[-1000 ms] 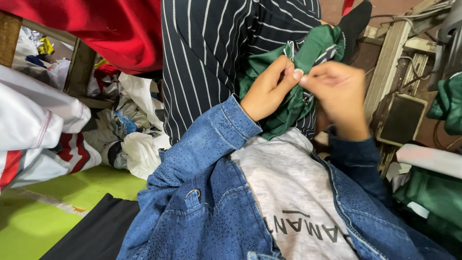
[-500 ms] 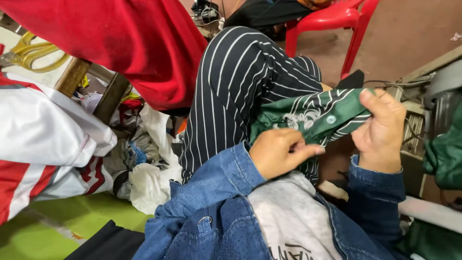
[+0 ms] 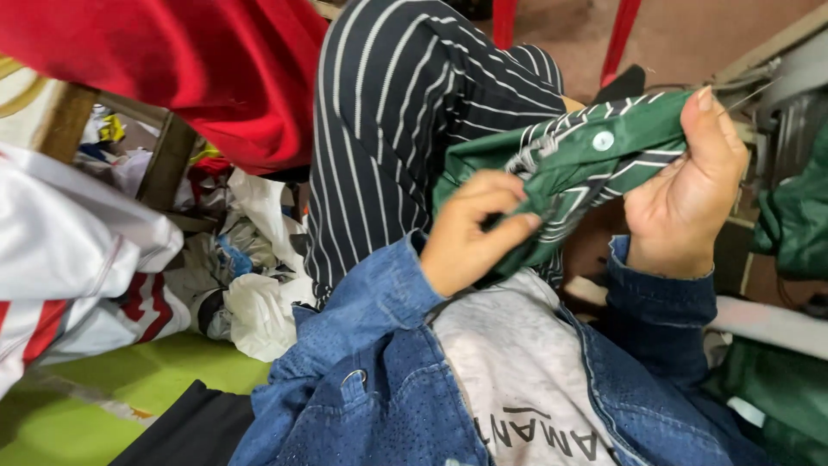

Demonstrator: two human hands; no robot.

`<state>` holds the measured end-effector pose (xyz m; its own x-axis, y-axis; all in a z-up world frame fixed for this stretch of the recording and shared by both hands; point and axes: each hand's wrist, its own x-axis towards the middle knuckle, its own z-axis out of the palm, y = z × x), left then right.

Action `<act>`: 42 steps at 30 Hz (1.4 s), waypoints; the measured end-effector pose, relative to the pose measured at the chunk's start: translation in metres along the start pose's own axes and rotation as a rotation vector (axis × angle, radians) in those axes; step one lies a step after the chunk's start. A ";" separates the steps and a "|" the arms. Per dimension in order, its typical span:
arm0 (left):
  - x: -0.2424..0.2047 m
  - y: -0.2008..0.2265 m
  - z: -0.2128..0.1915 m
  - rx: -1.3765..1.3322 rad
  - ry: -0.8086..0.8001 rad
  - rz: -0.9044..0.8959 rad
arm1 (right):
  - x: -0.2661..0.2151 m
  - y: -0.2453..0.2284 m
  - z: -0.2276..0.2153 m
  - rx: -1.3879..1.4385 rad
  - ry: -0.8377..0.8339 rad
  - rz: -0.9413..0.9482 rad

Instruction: Hand-finishing a green garment by trimming loose threads with scissors and performing small hand-sewing tasks

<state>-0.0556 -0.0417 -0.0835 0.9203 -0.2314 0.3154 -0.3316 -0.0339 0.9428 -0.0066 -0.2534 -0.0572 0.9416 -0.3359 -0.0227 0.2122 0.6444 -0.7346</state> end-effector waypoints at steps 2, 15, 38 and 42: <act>0.002 0.022 -0.007 0.114 0.071 0.102 | 0.001 0.001 -0.007 -0.024 0.013 -0.014; -0.020 0.004 0.015 0.196 -0.365 -0.081 | -0.006 0.009 -0.008 -0.056 -0.013 -0.055; -0.014 -0.024 0.025 -0.747 -0.665 -0.654 | -0.011 0.009 -0.019 -0.057 -0.038 -0.046; -0.008 -0.037 0.031 -1.070 -0.242 -0.745 | -0.015 0.009 -0.016 -0.056 -0.069 -0.019</act>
<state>-0.0572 -0.0689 -0.1240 0.7130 -0.6613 -0.2329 0.6617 0.5248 0.5355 -0.0233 -0.2535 -0.0743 0.9537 -0.2984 0.0373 0.2173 0.5980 -0.7715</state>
